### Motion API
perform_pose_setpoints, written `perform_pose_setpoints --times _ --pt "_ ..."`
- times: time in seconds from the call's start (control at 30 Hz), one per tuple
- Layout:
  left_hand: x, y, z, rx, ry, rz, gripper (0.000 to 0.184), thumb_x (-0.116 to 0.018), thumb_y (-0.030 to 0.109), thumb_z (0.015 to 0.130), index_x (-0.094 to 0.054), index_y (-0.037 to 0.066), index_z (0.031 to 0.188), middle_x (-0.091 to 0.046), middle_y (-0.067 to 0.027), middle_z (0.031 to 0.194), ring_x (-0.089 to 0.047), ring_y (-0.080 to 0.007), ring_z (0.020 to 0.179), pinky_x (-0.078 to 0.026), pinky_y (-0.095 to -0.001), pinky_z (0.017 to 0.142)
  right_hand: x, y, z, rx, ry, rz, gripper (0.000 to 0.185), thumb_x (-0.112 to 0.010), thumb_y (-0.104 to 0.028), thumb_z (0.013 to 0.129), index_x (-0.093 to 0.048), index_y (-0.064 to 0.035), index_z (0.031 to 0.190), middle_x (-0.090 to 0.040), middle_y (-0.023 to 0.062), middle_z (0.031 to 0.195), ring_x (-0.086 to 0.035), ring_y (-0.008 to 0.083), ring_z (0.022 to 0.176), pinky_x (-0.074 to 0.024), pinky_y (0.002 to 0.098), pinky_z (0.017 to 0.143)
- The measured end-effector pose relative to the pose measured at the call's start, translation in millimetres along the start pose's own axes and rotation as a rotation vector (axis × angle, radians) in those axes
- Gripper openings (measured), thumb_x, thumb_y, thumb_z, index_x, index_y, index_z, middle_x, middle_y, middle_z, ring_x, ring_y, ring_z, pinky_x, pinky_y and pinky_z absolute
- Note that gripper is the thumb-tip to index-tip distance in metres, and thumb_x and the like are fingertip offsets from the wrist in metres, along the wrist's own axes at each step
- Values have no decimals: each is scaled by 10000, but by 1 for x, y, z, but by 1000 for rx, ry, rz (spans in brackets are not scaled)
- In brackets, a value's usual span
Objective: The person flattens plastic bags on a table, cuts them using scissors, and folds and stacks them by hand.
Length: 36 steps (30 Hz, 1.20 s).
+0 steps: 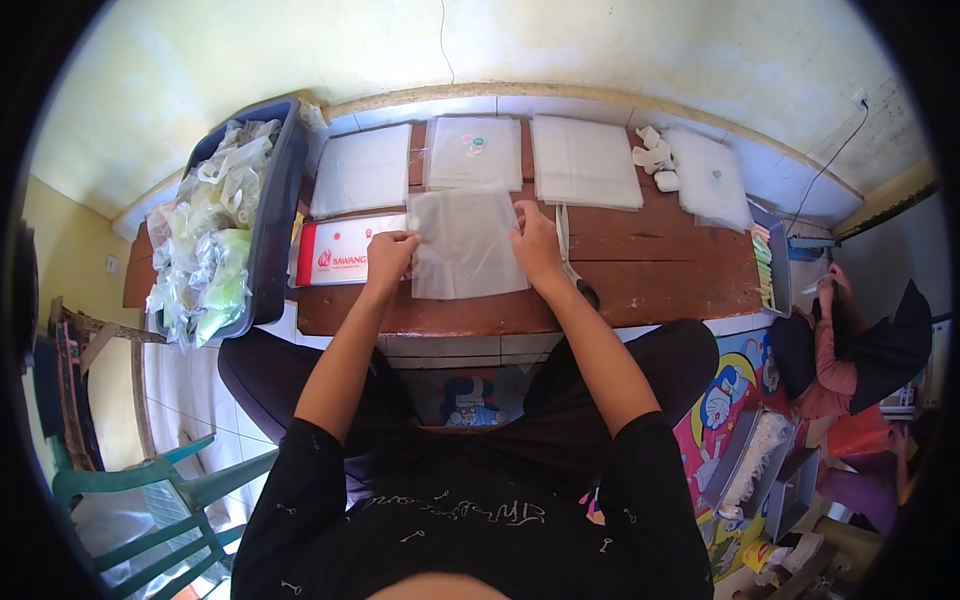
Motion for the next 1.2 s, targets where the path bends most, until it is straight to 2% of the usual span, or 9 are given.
perform_pose_setpoints --times 0.03,0.07,0.13,0.33,0.57,0.63,0.87,0.93,1.2 --pt "-1 -2 2 8 -2 25 263 -665 191 839 -736 -33 958 -632 -110 546 -603 -167 445 -481 -302 443 -7 6 -1 -21 -43 -39 392 -678 -14 767 -564 -23 1142 -650 161 983 -633 326 911 -499 427 809" --pt "-1 -4 3 9 1 25 263 -665 191 839 -736 -33 958 -632 -110 546 -603 -167 445 -481 -302 443 -10 9 -3 -20 -45 -38 392 -678 -14 767 -564 -23 1142 -650 161 983 -633 326 911 -499 427 809" --pt "-3 -5 1 25 8 64 260 -659 193 828 -743 -22 948 -630 -120 545 -612 -186 448 -499 -321 473 -3 -21 -15 236 98 -202 418 -685 -45 767 -553 -4 1161 -572 201 1192 -557 358 1116 -456 443 944" --pt "-4 -22 12 6 42 107 305 -658 240 817 -742 -14 964 -690 -185 676 -687 -284 603 -545 -369 657 -37 -41 -29 416 -25 -341 511 -658 -208 842 -511 22 1275 -419 255 1417 -388 407 1332 -336 461 1110" --pt "3 -7 1 -52 82 160 312 -643 243 827 -739 -19 967 -705 -223 770 -711 -322 722 -548 -383 719 -63 -25 -31 428 -98 -545 594 -547 -374 935 -452 15 1375 -355 258 1487 -319 401 1393 -233 470 1167" --pt "4 1 -6 20 49 167 317 -634 251 848 -735 -25 965 -704 -233 796 -710 -332 747 -548 -388 739 -64 -23 -30 410 -127 -569 621 -508 -416 956 -427 5 1405 -352 253 1494 -307 397 1402 -221 473 1170" --pt "6 5 -5 -9 65 277 324 -631 280 878 -737 -20 940 -705 -230 817 -702 -363 795 -544 -412 775 -71 -27 -33 424 -148 -609 647 -481 -448 966 -398 -7 1431 -339 250 1504 -301 395 1409 -222 471 1171" --pt "9 11 -4 -106 120 362 321 -636 290 878 -740 -10 929 -707 -226 828 -700 -368 813 -543 -422 787 -72 -27 -33 424 -142 -606 651 -482 -451 965 -396 -8 1434 -335 249 1508 -302 395 1408 -224 471 1170" --pt "8 2 2 -53 85 350 317 -647 298 880 -742 -3 916 -709 -218 822 -699 -364 806 -543 -423 778 -70 -24 -32 419 -141 -596 648 -488 -451 961 -401 -15 1434 -339 245 1506 -303 391 1409 -224 467 1170"
Point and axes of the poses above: each hand's wrist, its own z-axis towards the middle knuckle, its own x-axis out of the back of the hand, y = z × x, the point moved 10 cm from there along z, towards the middle knuckle
